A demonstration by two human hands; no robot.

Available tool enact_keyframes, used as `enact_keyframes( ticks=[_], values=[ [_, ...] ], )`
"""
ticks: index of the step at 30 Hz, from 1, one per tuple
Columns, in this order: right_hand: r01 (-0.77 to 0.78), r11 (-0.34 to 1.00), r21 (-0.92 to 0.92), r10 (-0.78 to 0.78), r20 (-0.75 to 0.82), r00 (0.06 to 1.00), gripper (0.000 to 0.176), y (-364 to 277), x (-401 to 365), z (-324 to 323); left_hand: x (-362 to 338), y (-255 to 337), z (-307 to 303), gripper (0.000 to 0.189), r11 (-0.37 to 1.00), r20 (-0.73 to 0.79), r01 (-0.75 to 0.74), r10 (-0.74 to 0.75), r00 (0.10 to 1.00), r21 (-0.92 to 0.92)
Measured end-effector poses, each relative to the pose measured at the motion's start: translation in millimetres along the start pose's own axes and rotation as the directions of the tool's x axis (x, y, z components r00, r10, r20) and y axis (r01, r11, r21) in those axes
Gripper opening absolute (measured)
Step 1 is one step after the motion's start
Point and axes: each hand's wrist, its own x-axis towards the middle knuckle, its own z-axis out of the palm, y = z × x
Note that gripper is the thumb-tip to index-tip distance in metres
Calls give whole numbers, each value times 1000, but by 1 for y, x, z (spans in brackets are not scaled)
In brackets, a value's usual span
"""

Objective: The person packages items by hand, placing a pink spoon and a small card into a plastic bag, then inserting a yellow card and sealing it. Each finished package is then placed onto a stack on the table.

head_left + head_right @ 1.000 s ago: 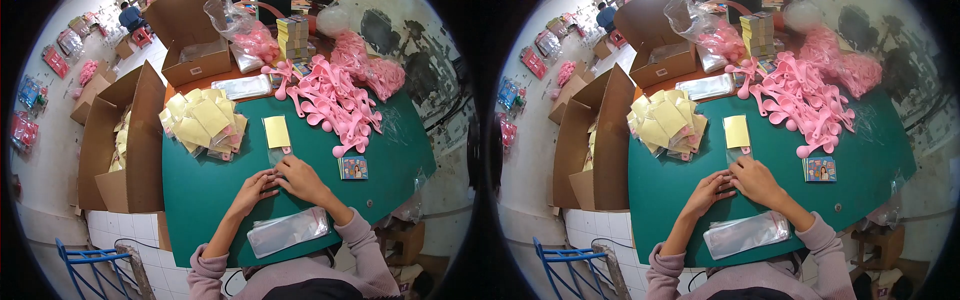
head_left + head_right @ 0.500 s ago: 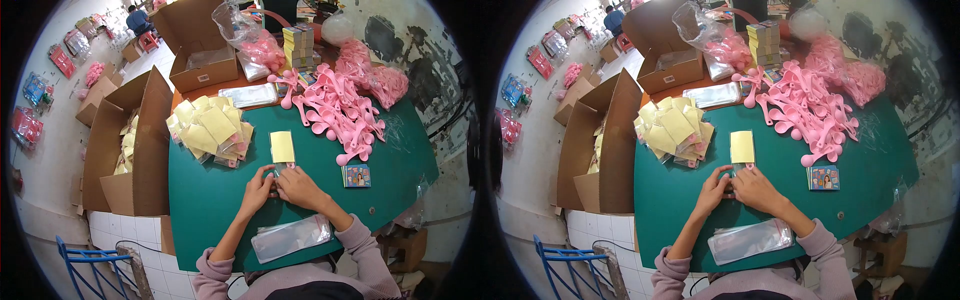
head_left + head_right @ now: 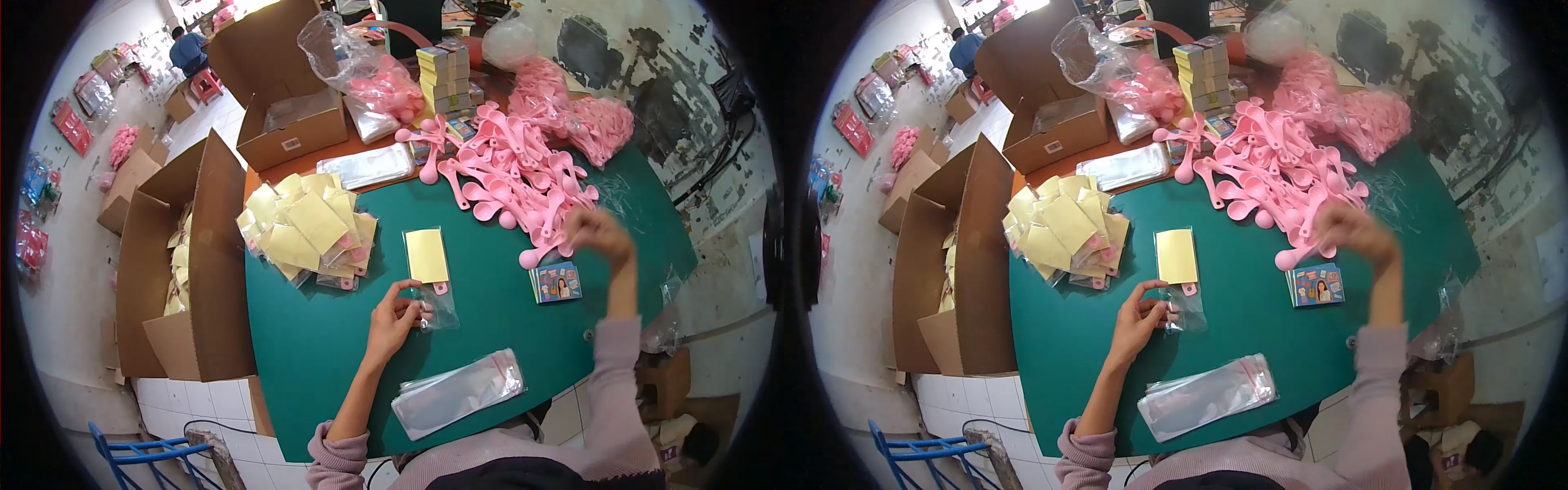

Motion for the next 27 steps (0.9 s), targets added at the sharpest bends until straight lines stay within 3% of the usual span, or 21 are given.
enact_keyframes(
  ticks=[1, 2, 3, 4, 5, 6, 8, 9, 10, 11, 12, 13, 15, 16, 18, 19, 22, 23, 24, 26, 27],
  values=[
    [49, 997, -55, -58, -173, 983, 11, 11, -4, -39, 0, 0, 1, 24, 1000, 0, 2, -2, 1000, 1],
    [-58, 998, -28, 42, -389, 920, 16, 32, -2, -87, 1, 0, 2, 22, 999, -5, -5, 6, 1000, 41],
    [-85, 996, -10, 59, -642, 765, 16, 55, -3, -126, 0, -1, 2, 20, 997, -9, -13, 13, 1000, 79],
    [-81, 997, -12, 55, -638, 768, 16, 52, -2, -126, 1, -4, 1, 20, 997, -15, -16, 17, 1000, 79],
    [-257, 956, -140, 98, -674, 732, 19, 49, -3, -125, 3, -8, -1, 18, 996, 18, -29, 28, 999, 84],
    [-429, 868, -249, 134, -715, 686, 23, 45, -7, -120, 3, -11, -2, 17, 995, 51, -36, 32, 998, 91],
    [-714, 568, -409, 160, -796, 584, 33, 46, -17, -108, 4, -8, -3, 17, 996, 44, -19, 15, 999, 81],
    [-477, 712, -515, 0, -680, 733, 42, 49, -8, -79, 4, -7, -4, 17, 997, 43, -6, 2, 999, 77],
    [-285, 700, -655, -240, -591, 770, 42, 46, 10, -29, 4, -6, -5, 17, 997, 32, -2, -1, 999, 79],
    [-105, 905, -412, -108, -461, 881, 49, 29, 16, 21, 4, -5, -4, 17, 1000, 38, 8, -9, 999, 26],
    [60, 916, -397, -182, -278, 943, 51, 35, 30, 65, 4, -3, -4, 18, 999, 46, 18, -17, 999, -26],
    [102, 878, -467, -176, -118, 977, 63, 22, 37, 109, 3, -1, -3, 18, 1000, 41, 24, -23, 999, -19],
    [212, 774, -597, -273, -12, 962, 42, 33, 47, 162, 0, 4, -1, 19, 989, 79, 20, -9, 997, -145],
    [215, 782, -586, -275, -14, 961, 42, 38, 51, 166, -2, 4, -3, 19, 991, 73, 27, -17, 997, -134],
    [304, 651, -695, -426, -4, 905, 32, 43, 61, 170, -6, 5, -8, 21, 988, 130, -3, 24, 991, -155],
    [304, 687, -660, -417, -16, 909, 24, 34, 60, 164, -6, -1, -11, 19, 964, 173, 30, 16, 985, -265],
    [344, 795, -500, -423, -50, 905, 22, 44, 59, 157, -5, 2, -5, 17, 975, 113, -38, 64, 991, -221],
    [338, 796, -502, -418, -52, 907, 22, 46, 57, 157, -3, 3, 1, 12, 993, 35, -113, 114, 993, -36],
    [353, 816, -458, -418, -46, 907, 21, 45, 55, 159, -2, 7, 4, 12, 993, 42, -108, 110, 993, -41],
    [359, 839, -409, -410, -42, 911, 21, 45, 51, 157, -2, 10, 7, 11, 908, 62, -185, 174, 983, 377],
    [297, 888, -352, -330, -38, 943, 19, 44, 51, 156, -2, 7, 7, 11, 909, 64, -179, 168, 984, 376]
  ],
)
